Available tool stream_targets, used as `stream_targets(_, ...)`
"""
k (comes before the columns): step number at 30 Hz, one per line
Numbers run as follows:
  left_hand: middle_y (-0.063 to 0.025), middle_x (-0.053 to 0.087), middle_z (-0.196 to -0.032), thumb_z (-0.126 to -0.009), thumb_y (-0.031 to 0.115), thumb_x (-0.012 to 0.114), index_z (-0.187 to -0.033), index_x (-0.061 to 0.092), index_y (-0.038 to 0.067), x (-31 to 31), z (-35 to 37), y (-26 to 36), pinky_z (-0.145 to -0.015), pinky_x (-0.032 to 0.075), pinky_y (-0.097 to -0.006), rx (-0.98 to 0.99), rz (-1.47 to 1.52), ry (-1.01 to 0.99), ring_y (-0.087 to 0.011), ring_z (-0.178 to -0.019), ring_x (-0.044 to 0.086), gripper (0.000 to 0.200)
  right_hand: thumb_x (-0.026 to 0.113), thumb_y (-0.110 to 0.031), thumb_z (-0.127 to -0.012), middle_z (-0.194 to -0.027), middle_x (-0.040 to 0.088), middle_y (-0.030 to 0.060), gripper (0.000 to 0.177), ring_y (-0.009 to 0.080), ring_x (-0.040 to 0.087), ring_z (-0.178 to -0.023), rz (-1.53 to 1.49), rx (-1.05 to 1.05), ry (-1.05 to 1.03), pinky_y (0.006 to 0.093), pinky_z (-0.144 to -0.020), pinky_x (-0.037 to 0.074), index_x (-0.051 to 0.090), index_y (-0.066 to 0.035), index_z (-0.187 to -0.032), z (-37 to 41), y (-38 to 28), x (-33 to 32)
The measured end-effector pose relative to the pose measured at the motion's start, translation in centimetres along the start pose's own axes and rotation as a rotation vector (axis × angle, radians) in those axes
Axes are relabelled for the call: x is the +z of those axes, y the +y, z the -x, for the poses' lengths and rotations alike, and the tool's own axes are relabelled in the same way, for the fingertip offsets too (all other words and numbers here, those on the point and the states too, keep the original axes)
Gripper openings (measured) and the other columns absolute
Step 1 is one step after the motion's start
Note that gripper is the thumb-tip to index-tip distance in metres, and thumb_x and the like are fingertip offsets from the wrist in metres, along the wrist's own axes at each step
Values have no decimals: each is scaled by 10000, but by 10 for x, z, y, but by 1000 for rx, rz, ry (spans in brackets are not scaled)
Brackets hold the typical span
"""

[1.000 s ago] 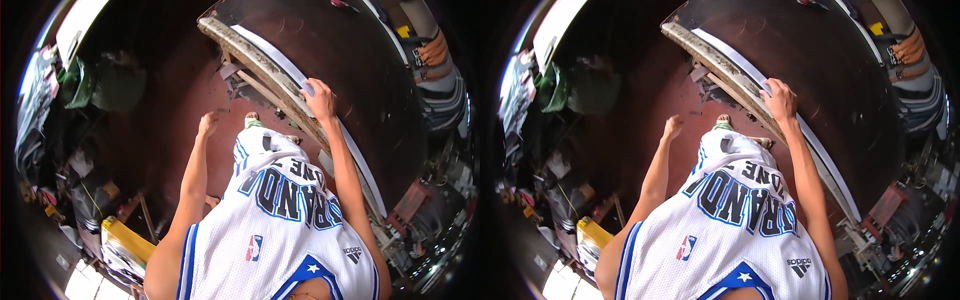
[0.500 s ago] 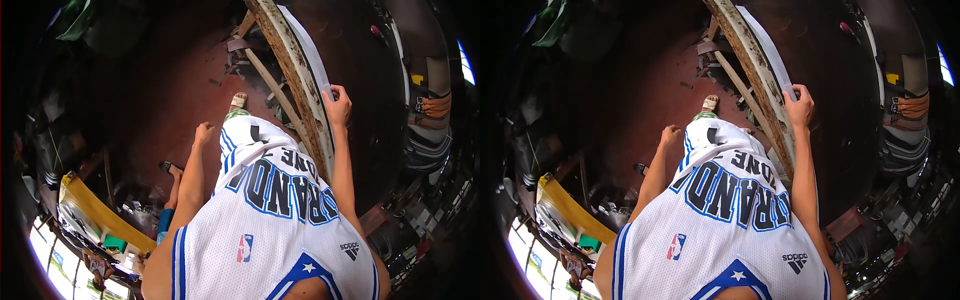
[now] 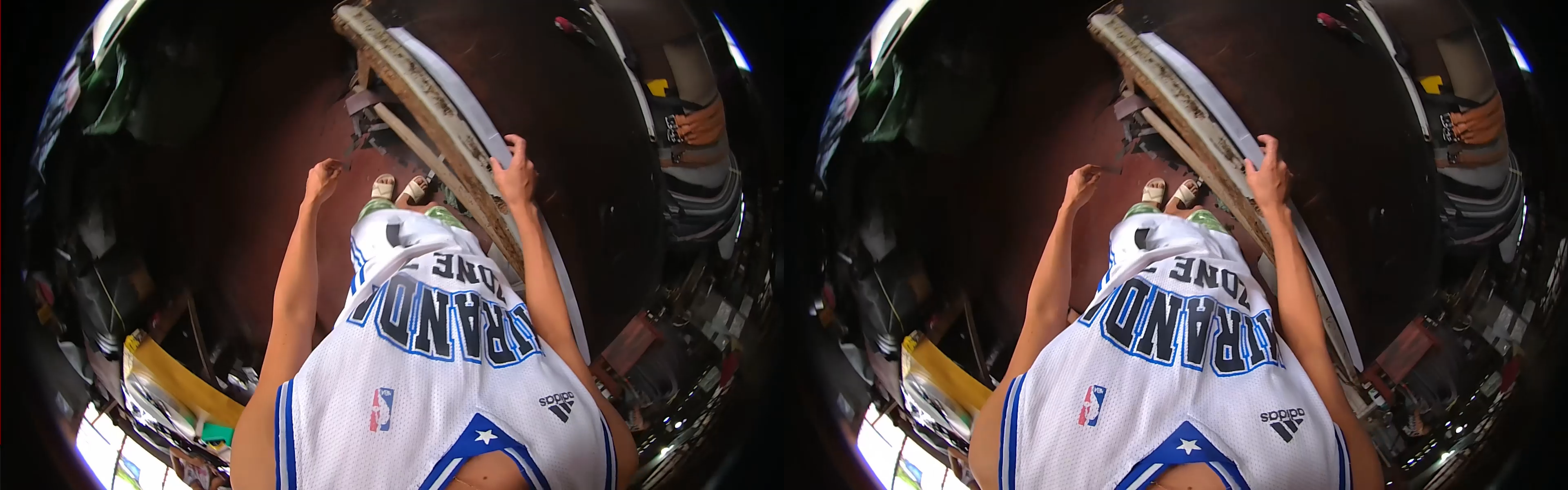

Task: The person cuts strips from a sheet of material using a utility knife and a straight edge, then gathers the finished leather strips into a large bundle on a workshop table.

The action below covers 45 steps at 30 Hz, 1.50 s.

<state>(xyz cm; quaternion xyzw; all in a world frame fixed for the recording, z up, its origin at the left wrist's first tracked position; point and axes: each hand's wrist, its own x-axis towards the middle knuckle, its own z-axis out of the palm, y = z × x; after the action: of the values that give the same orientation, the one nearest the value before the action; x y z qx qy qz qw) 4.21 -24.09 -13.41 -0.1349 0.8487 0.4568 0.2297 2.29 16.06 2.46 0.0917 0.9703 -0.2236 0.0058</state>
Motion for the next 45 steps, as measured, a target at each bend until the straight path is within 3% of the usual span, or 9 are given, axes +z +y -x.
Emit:
stream_targets(6, -46, 718, -879, -947, 106, 605, -1079, 706, 38, -44, -41, 86, -665, 522, -256, 305, 328, 362, -99, -747, 660, 179, 746, -106, -772, -1117, 673, 121, 573, 369, 659, -991, -79, -22, 42, 500, -812, 534, 468, -191, -1267, 9, -5, 7)
stream_targets(13, -51, 735, -920, -893, 6, 575, -1110, 698, 60, -46, -79, 326, -759, 523, -287, 868, 390, 302, -151, -844, 685, 255, 779, -107, -724, -1201, 605, 161, 761, 366, 610, -1046, -177, -108, 76, 451, -864, 518, 408, -98, -1388, 38, -38, -1)
stream_targets(16, -132, 698, -1069, -867, 36, 589, -1105, 681, 89, -4, -94, 423, -832, 527, -349, 986, -25, 153, -313, -992, 675, 261, 837, -185, -694, -1193, 584, 182, 914, 377, 593, -1049, -212, -124, 65, 440, -907, 485, 345, -80, -1456, 51, -65, -15)
stream_targets(23, -116, 512, -1310, -923, 193, 537, -1368, 470, 181, 99, -212, 527, -898, 472, -525, 1172, -786, 156, -339, -1164, 548, 450, 797, -155, -763, -1226, 616, 181, 601, 352, 605, -1107, -326, -31, 292, 418, -954, 483, 545, -33, -1295, 87, -78, -50)
stream_targets(30, -170, 640, -1051, -902, 244, 576, -1219, 498, 105, 139, -239, 530, -798, 507, -483, 1060, -1045, 337, -309, -992, 651, 355, 728, -65, -824, -1126, 654, 182, 348, 341, 651, -1011, -365, 312, 448, 384, -877, 532, 623, -14, -1152, 129, -40, -73)
stream_targets(34, -265, 659, -1039, -940, 304, 525, -1215, 533, 25, 103, -162, 513, -832, 526, -460, 701, -369, -16, -385, -968, 667, 391, 693, -69, -858, -1127, 658, 155, 211, 333, 656, -991, -359, 296, 398, 381, -869, 531, 658, -11, -1059, 117, -28, -80)
stream_targets(40, -53, 625, -854, -937, 144, 627, -1340, 464, 29, 0, -29, 423, -581, 450, -243, 613, -19, -121, -84, -665, 523, 450, 713, -103, -836, -1058, 675, 107, 189, 312, 655, -956, -438, -11, 326, 404, -846, 520, 673, -45, -1011, 69, -52, -73)
stream_targets(44, -72, 638, -831, -934, 130, 593, -1292, 514, 37, -48, 46, 364, -646, 465, -278, 449, 41, -46, -116, -707, 566, 378, 745, -103, -788, -1049, 664, 88, 217, 288, 652, -949, -367, -141, 232, 393, -843, 527, 677, -44, -986, 63, -68, -68)
stream_targets(45, 13, 570, -749, -955, 137, 593, -1283, 522, 56, -60, 69, 359, -512, 383, -212, 404, 77, -38, -32, -597, 462, 346, 754, -105, -772, -1057, 659, 81, 228, 279, 650, -955, -337, -190, 212, 387, -844, 529, 679, -47, -980, 63, -74, -64)
